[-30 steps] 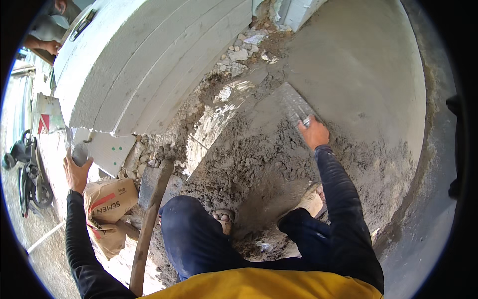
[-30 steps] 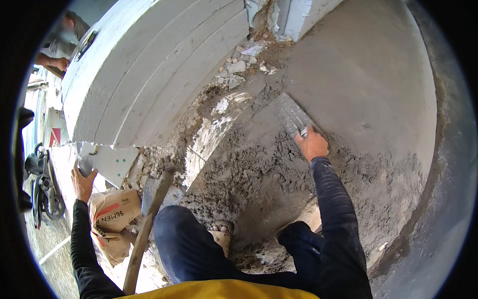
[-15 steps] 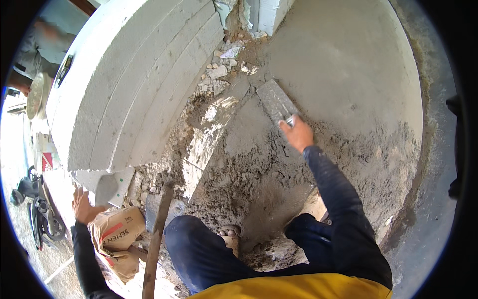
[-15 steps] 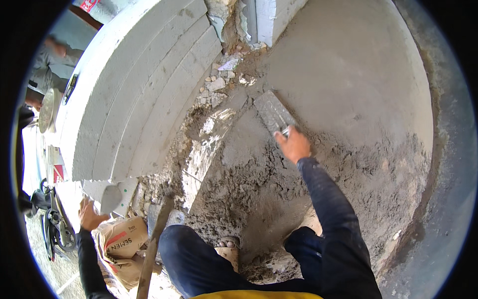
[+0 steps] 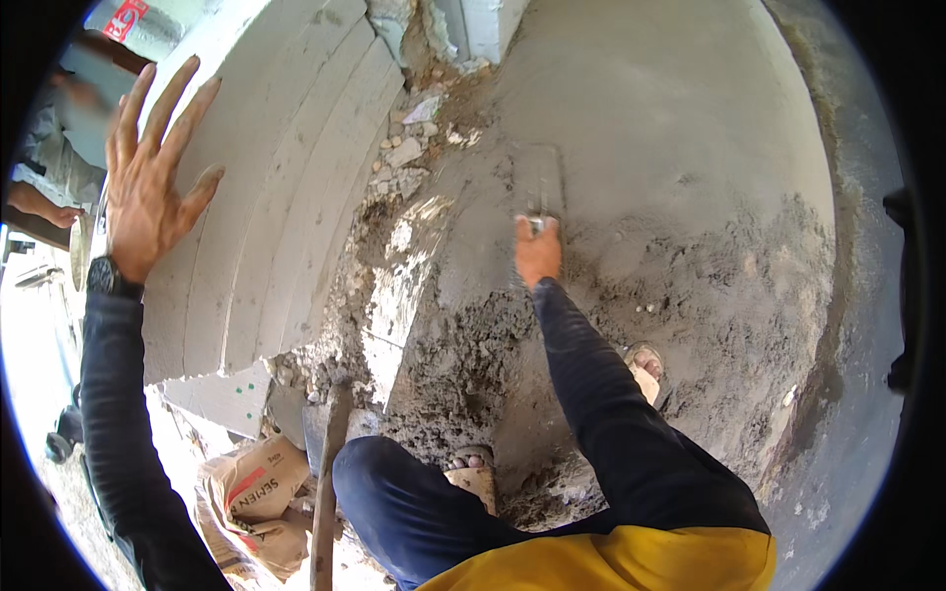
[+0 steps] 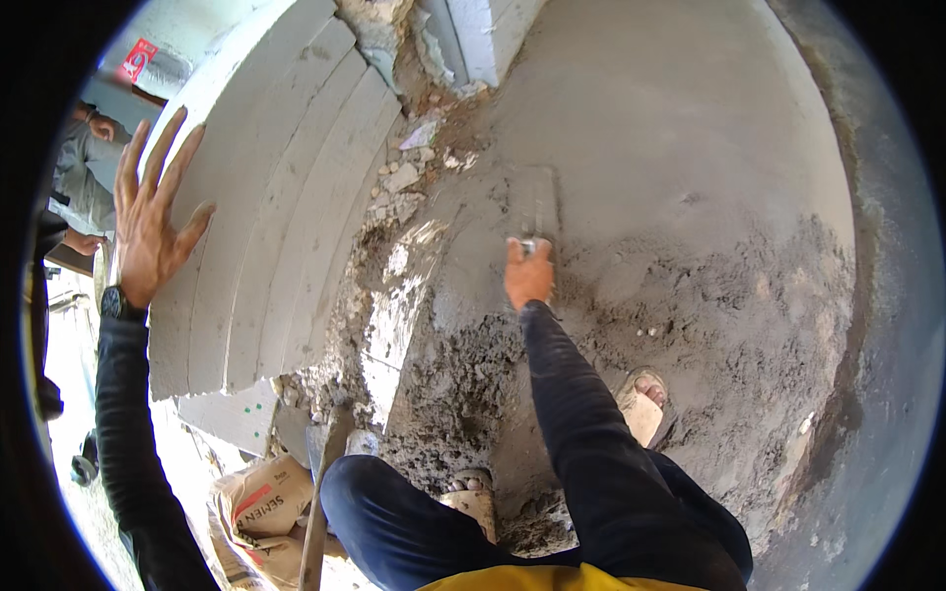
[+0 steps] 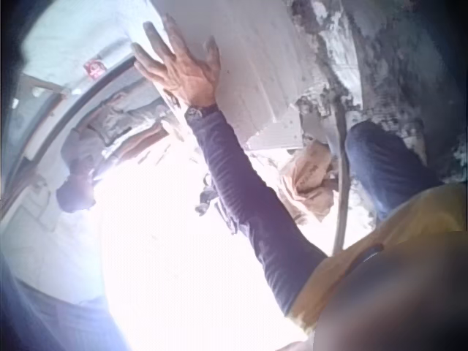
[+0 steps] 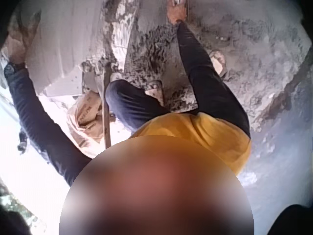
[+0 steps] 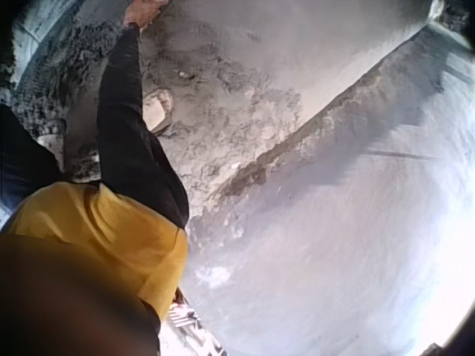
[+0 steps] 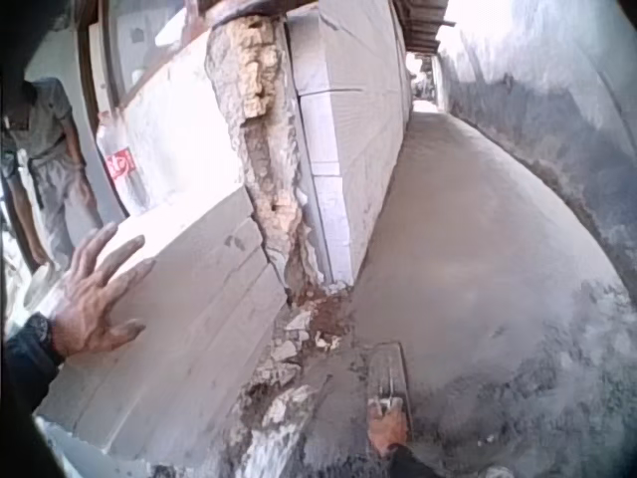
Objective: The person smooths a wet concrete floor using a trowel, repeatedly leveling and finishing the surface. They occasionally pour water from a bucket onto the concrete to aid smoothing.
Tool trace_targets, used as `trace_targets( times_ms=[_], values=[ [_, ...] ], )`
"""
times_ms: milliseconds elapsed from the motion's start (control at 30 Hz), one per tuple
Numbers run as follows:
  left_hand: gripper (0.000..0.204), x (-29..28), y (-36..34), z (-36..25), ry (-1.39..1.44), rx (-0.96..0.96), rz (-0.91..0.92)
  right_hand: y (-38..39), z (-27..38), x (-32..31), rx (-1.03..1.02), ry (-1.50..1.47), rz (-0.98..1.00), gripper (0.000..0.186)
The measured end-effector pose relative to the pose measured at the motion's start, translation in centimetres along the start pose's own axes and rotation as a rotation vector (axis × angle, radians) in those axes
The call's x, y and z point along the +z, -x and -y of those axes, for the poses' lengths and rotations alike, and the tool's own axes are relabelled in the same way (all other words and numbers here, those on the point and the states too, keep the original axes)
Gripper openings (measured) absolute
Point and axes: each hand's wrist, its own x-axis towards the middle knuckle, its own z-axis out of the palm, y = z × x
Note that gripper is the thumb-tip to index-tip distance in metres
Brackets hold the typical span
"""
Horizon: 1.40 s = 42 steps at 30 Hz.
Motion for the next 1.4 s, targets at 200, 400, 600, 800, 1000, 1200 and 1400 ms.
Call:
trace_targets(
  times_ms=[200,400,600,800,1000,1200,1400],
  values=[
    [0.113,2.9,-1.4,0.1,0.033,-0.118,0.126,0.6,-7.8,-15.1,0.18,-0.142,-0.288,0.06],
    [0.108,7.0,0.0,2.1,0.18,-0.156,0.028,7.1,-12.3,-18.5,0.624,-0.741,-0.321,0.055],
    [0.105,8.2,-0.1,3.3,0.208,-0.117,0.071,8.1,-8.2,-11.5,0.625,-0.844,-0.098,0.049],
    [0.108,6.0,-0.8,2.2,0.285,-0.116,0.043,5.7,-2.8,-5.5,0.568,-0.708,0.293,0.05],
    [0.114,6.0,-1.2,1.4,0.302,-0.174,0.028,7.9,-4.0,-8.5,-0.11,0.147,0.548,0.063],
    [0.119,6.0,-0.6,2.1,0.251,-0.128,0.114,-3.3,-3.9,-13.3,-0.545,0.777,0.537,0.07],
    [0.122,6.1,-0.9,2.0,0.242,-0.154,0.108,-10.9,-3.4,-13.7,-0.378,0.5,0.233,0.065]
  ],
)
